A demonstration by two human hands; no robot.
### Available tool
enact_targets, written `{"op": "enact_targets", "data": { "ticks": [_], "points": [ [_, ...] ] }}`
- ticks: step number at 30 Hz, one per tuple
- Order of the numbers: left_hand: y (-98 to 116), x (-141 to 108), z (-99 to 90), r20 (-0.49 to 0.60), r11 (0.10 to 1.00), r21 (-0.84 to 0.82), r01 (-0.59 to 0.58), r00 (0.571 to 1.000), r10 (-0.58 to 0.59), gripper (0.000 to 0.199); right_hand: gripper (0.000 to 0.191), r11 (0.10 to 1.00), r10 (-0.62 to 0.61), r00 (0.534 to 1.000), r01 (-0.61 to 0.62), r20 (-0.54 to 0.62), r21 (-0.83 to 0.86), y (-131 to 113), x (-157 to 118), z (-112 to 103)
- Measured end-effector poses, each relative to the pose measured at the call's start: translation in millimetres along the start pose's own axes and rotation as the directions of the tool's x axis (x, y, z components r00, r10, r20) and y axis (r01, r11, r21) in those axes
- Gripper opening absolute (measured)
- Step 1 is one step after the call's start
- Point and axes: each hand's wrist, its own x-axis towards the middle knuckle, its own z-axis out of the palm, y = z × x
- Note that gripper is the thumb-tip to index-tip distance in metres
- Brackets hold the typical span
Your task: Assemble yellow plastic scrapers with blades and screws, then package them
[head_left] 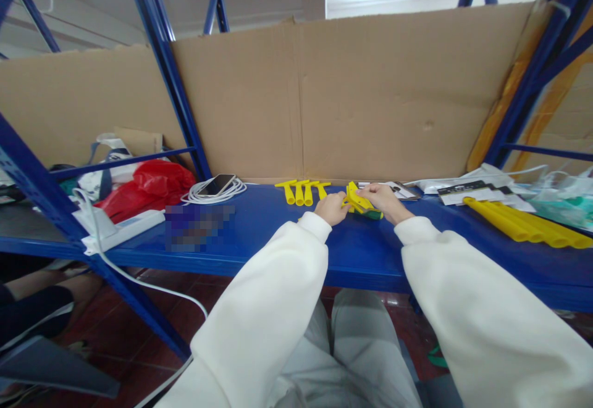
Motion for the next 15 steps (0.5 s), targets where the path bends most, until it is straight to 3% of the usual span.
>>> {"op": "enact_targets", "data": {
  "ticks": [15],
  "points": [
    [0.4, 1.2, -0.2, 0.006, 1.0, -0.006, -0.012, 1.0, 0.012, 0.03, 0.038, 0.998, 0.025, 0.999, -0.027, -0.027, -0.049, -2.1, -2.3, 3.7]
  ]
}}
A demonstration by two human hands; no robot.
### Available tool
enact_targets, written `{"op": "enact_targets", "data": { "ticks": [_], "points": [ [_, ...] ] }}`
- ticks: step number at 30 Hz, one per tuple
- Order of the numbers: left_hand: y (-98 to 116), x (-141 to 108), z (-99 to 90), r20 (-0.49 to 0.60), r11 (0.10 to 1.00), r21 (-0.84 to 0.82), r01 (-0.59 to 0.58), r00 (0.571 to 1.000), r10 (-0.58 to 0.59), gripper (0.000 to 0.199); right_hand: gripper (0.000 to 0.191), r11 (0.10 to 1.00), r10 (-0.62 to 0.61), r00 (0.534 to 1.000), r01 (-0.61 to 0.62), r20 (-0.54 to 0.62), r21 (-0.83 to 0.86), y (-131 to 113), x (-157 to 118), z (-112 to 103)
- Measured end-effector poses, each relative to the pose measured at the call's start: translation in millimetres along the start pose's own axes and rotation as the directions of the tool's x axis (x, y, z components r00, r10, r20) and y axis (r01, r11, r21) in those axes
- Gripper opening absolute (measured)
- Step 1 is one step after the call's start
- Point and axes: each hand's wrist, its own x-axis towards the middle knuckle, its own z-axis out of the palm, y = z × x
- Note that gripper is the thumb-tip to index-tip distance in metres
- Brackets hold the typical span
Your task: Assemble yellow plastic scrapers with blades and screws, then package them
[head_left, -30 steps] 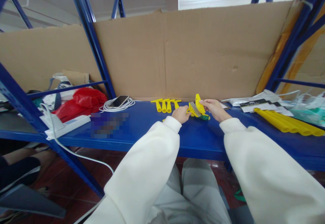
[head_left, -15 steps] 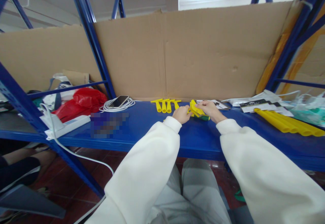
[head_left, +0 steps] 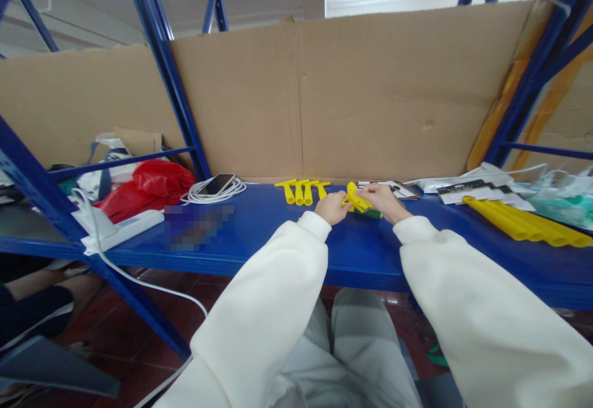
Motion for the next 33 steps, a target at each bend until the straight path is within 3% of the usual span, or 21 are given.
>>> {"op": "enact_targets", "data": {
  "ticks": [5, 14, 20, 24, 27, 33],
  "points": [
    [-1, 1, 1.6, -0.011, 1.0, -0.015, -0.002, 1.0, 0.001, 0.029, 0.041, 1.0, 0.012, 1.0, -0.012, -0.003, -0.013, -1, -2, 1],
    [-2, 2, 4.1, -0.069, 0.998, -0.067, -0.017, 0.998, 0.012, 0.025, 0.034, 0.968, -0.187, 0.977, 0.166, -0.102, -0.187, 16, 9, -1],
    [-2, 3, 4.7, -0.078, 0.997, -0.074, -0.028, 0.997, 0.022, 0.024, 0.027, 0.969, -0.196, 0.972, 0.171, -0.133, -0.177, 25, 16, 0],
    [-2, 1, 4.5, -0.083, 0.994, -0.1, -0.033, 0.996, 0.025, 0.034, 0.028, 0.969, -0.215, 0.965, 0.191, -0.148, -0.157, 27, 17, 0],
    [-4, 0, 4.5, -0.105, 0.989, -0.119, -0.092, 0.991, 0.08, 0.044, 0.03, 0.977, -0.193, 0.968, 0.175, -0.16, -0.122, 28, 17, 2],
    [-9, 3, 7.0, -0.147, 0.981, -0.14, -0.137, 0.982, 0.116, 0.04, 0.027, 0.997, -0.043, 0.991, 0.051, -0.124, 0.059, 20, 13, -1]
  ]
}}
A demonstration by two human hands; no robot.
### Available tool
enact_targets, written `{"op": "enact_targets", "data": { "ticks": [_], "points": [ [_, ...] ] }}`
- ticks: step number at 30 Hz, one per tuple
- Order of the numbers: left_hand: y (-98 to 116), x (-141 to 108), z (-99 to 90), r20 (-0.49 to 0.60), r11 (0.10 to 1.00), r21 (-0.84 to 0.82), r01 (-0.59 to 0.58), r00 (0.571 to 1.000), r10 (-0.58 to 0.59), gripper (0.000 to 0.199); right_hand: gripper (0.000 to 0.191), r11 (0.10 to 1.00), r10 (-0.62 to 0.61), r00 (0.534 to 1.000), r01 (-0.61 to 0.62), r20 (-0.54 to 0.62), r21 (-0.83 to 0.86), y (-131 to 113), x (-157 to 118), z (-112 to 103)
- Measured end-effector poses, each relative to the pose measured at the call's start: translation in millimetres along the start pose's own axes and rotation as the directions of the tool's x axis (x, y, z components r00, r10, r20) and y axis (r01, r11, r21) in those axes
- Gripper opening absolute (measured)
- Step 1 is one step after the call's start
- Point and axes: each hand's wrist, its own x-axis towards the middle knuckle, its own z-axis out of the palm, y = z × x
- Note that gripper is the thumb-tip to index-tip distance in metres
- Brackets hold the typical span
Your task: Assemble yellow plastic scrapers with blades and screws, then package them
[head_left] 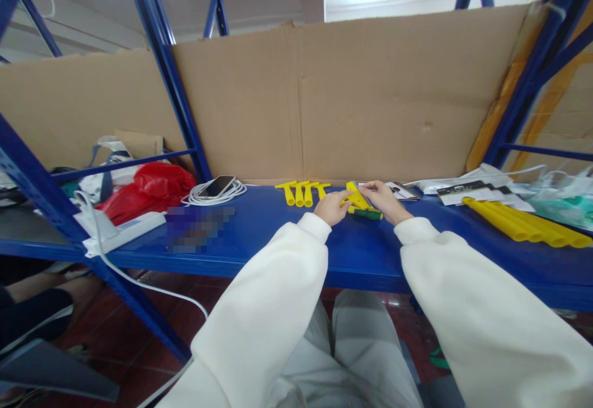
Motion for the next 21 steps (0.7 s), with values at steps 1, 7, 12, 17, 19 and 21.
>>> {"op": "enact_targets", "data": {
  "ticks": [1, 7, 12, 17, 19, 21],
  "points": [
    [-1, 1, 0.8, -0.011, 1.0, -0.002, 0.005, 1.0, -0.005, 0.04, 0.023, 1.0, 0.022, 1.0, -0.022, 0.004, 0.002, -3, -1, -2],
    [-4, 3, 3.8, -0.046, 1.0, 0.002, 0.015, 0.999, -0.015, 0.04, 0.007, 0.991, 0.135, 0.984, -0.133, 0.112, -0.026, -21, -10, -9],
    [-4, 2, 4.4, -0.044, 1.0, 0.01, 0.02, 0.999, -0.019, 0.04, 0.012, 0.99, 0.142, 0.973, -0.14, 0.181, -0.025, -23, -13, -10],
    [-4, 2, 4.8, -0.041, 1.0, 0.007, 0.013, 0.999, -0.013, 0.04, 0.013, 0.982, 0.181, 0.962, -0.188, 0.205, 0.012, -21, -11, -10],
    [-3, 1, 3.3, -0.033, 1.0, 0.019, 0.017, 0.999, -0.016, 0.042, 0.013, 0.98, 0.19, 0.957, -0.198, 0.218, 0.019, -21, -11, -10],
    [-1, 0, 0.7, -0.019, 0.998, 0.049, 0.029, 0.999, -0.028, 0.045, 0.012, 0.979, 0.192, 0.955, -0.203, 0.226, 0.025, -22, -12, -10]
  ]
}}
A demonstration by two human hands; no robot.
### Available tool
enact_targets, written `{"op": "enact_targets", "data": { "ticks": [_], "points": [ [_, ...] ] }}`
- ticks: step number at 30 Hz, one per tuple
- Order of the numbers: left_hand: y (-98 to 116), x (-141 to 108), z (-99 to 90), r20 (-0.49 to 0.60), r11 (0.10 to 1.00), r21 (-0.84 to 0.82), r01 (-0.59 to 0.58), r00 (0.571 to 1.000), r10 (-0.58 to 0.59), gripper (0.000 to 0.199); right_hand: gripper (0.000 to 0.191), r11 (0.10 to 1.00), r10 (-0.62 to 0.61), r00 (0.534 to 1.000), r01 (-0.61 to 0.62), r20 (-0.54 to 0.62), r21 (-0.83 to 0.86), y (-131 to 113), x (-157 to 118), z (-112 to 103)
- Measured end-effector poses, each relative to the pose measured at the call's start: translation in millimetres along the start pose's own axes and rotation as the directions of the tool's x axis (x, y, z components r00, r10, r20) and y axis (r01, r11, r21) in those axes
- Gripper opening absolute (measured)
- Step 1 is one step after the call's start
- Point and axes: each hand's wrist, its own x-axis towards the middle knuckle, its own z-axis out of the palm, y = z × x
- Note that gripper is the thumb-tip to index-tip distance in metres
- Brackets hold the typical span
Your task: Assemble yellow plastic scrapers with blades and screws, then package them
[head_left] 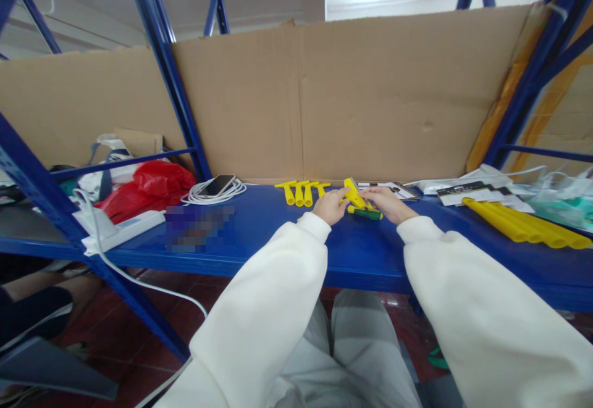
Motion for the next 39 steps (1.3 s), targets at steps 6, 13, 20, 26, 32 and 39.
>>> {"op": "enact_targets", "data": {
  "ticks": [6, 13, 20, 26, 32, 39],
  "points": [
    [5, -4, -6.9, 0.101, 0.993, 0.109, -0.039, 0.994, 0.028, 0.05, 0.007, 1.0, 0.031, 0.999, -0.031, 0.011, 0.004, -3, -6, 2],
    [5, -3, -6.3, 0.133, 0.991, 0.119, -0.053, 0.99, 0.037, 0.052, 0.015, 0.998, -0.03, 0.999, 0.032, 0.037, -0.052, 1, 0, -2],
    [7, -5, -7.2, 0.158, 0.988, 0.147, -0.049, 0.987, 0.025, 0.051, 0.012, 0.778, -0.223, 0.944, 0.024, -0.242, -0.628, 19, 18, -48],
    [10, -6, -9.2, 0.206, 0.977, 0.184, -0.111, 0.976, 0.072, 0.05, 0.021, 0.473, -0.048, 0.968, -0.195, -0.246, -0.859, 21, 9, -65],
    [9, -4, -8.3, 0.22, 0.98, 0.169, -0.102, 0.973, 0.063, 0.049, 0.016, 0.421, -0.031, 0.985, -0.141, -0.169, -0.896, 23, 10, -59],
    [8, -3, -6.7, 0.212, 0.989, 0.125, -0.085, 0.976, 0.057, 0.049, 0.015, 0.388, -0.056, 0.992, -0.082, -0.113, -0.918, 26, 12, -59]
  ]
}}
